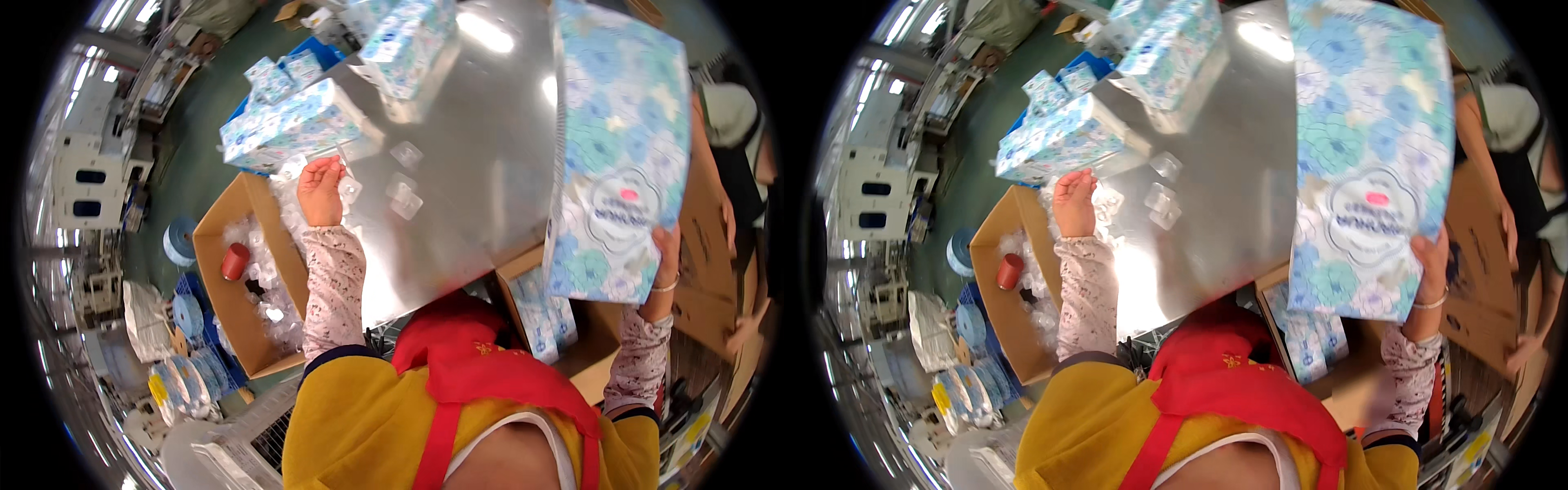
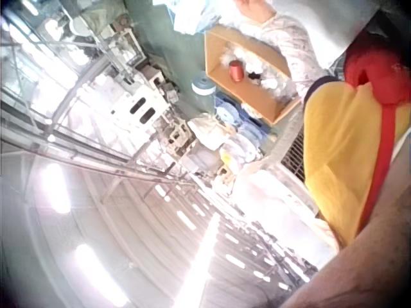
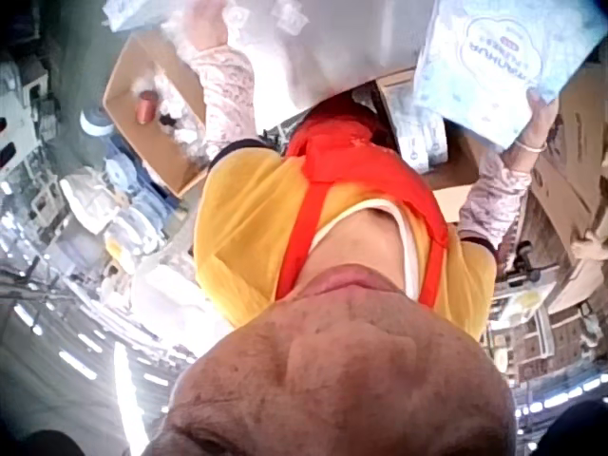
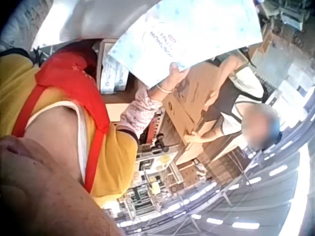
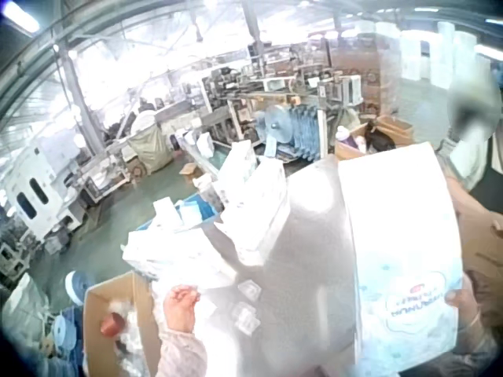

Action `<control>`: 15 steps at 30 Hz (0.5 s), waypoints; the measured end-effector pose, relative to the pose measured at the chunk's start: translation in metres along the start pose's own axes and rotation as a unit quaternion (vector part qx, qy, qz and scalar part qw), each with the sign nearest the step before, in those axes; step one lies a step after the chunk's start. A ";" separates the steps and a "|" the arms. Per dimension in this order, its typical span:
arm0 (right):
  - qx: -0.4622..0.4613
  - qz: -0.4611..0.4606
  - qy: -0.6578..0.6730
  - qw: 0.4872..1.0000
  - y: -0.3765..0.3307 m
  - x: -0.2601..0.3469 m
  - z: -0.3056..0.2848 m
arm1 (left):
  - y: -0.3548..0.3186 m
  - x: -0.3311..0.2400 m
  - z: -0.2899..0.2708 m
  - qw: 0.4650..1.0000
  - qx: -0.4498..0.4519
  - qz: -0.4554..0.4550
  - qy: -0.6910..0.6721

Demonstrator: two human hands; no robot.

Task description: The person packs stacks of blue and white tissue paper packages into brown cardboard boxes on a metal table. They arrange the packages neatly inside the boxes and then close the flaps to seal them. A coworker is visible in the background performing similar packing tasks.

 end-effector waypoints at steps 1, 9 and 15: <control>-0.030 -0.014 0.023 0.999 -0.030 0.008 -0.027 | -0.017 -0.006 0.019 0.998 0.038 0.029 0.049; -0.139 -0.099 -0.556 0.813 -0.215 -0.028 -0.146 | -0.301 0.015 0.179 0.711 0.656 0.178 0.180; -0.170 -0.018 -0.831 0.530 -0.145 -0.238 -0.202 | -0.399 0.090 0.161 0.331 0.840 0.154 0.401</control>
Point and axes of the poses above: each hand's wrist, its own y-axis towards the middle knuckle, its own z-axis out of the palm, x = y × z, the point moved 3 cm from there along y, towards the middle knuckle, and after that the axes turned 11 degrees about -x, right-handed, at the moved point
